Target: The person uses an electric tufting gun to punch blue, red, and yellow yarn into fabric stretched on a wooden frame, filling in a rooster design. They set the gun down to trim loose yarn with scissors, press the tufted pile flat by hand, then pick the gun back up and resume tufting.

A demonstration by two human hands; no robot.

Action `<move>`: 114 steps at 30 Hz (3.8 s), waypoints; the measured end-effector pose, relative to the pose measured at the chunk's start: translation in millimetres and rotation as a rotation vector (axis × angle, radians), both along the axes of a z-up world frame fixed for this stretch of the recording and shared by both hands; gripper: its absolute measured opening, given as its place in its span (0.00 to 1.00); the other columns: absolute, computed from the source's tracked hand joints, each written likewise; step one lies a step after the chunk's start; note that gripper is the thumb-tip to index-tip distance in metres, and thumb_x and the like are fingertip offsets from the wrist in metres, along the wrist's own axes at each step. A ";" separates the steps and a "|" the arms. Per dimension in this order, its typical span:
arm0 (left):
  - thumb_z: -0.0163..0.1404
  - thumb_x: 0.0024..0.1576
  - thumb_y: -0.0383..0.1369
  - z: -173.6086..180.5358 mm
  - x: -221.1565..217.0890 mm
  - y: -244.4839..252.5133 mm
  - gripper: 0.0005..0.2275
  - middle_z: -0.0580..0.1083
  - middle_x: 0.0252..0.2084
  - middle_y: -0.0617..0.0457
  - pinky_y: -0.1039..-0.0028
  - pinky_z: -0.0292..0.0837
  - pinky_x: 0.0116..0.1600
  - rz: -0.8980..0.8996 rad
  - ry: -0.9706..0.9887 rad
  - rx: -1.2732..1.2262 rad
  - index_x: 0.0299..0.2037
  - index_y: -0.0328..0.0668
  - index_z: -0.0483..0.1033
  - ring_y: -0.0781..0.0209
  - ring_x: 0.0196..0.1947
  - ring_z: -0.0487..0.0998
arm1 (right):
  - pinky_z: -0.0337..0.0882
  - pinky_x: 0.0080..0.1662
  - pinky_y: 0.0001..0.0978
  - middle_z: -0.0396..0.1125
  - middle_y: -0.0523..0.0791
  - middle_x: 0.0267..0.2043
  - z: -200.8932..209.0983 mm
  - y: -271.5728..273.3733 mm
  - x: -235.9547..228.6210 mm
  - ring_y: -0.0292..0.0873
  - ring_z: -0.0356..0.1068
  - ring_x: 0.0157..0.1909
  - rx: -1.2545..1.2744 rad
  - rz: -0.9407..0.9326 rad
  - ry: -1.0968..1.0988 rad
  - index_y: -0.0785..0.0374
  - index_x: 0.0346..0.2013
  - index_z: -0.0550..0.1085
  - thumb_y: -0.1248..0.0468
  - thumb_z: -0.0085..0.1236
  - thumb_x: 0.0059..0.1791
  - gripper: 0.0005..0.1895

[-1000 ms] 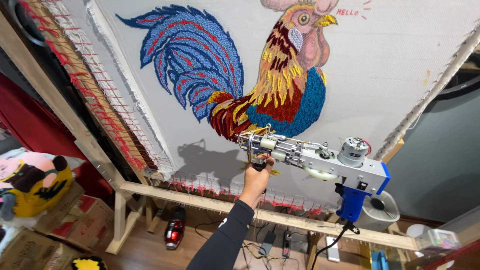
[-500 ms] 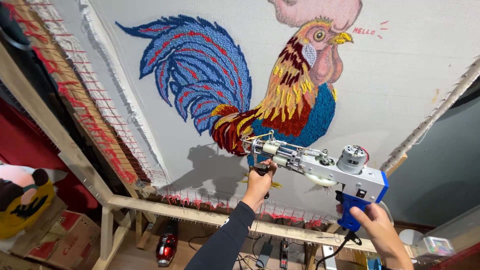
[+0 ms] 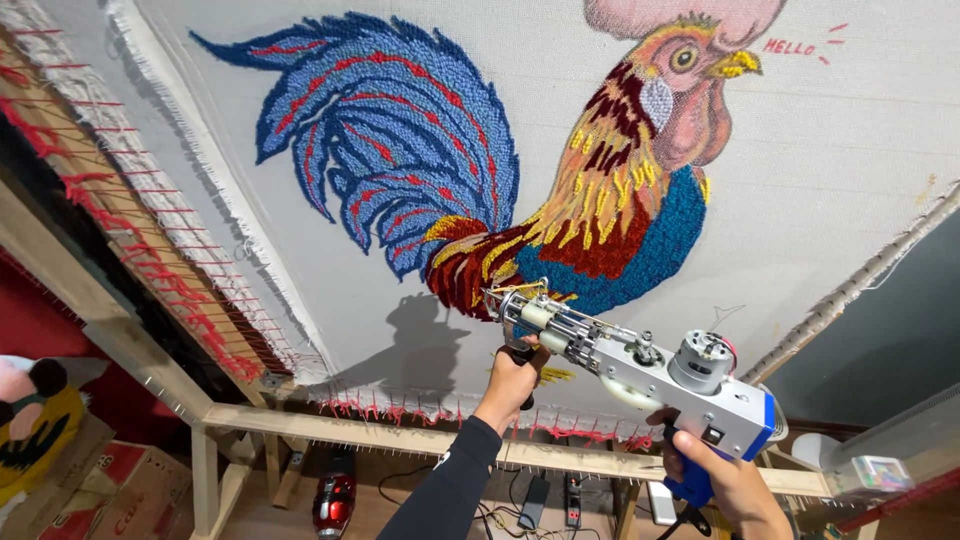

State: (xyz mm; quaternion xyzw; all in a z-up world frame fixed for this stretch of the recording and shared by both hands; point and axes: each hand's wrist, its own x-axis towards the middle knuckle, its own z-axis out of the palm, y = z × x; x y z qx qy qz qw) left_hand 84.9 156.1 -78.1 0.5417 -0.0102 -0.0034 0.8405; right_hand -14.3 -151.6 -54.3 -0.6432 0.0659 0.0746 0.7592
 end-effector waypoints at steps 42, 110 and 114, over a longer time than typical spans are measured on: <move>0.60 0.56 0.34 -2.3 25.6 -36.7 0.11 0.80 0.33 0.58 0.78 0.71 0.39 -0.278 -0.246 0.257 0.41 0.30 0.82 0.73 0.32 0.74 | 0.68 0.29 0.36 0.66 0.46 0.30 5.8 33.9 -88.1 0.43 0.66 0.29 -0.038 -0.450 -0.270 0.67 0.49 0.70 0.57 0.60 0.47 0.22; 0.58 0.53 0.44 -12.9 16.9 60.5 0.16 0.77 0.21 0.54 0.73 0.70 0.29 -0.229 -0.201 0.785 0.43 0.39 0.83 0.67 0.20 0.76 | 0.63 0.27 0.37 0.62 0.52 0.24 -158.6 143.0 -90.0 0.45 0.62 0.23 0.294 -0.519 -0.310 0.74 0.55 0.68 0.56 0.57 0.49 0.28; 0.58 0.53 0.47 -4.3 21.1 67.2 0.18 0.76 0.20 0.52 0.70 0.70 0.29 -0.247 -0.227 0.879 0.38 0.38 0.83 0.63 0.19 0.77 | 0.63 0.28 0.36 0.62 0.50 0.23 -160.5 153.6 -89.6 0.45 0.62 0.23 0.364 -0.468 -0.283 0.74 0.52 0.68 0.54 0.54 0.50 0.26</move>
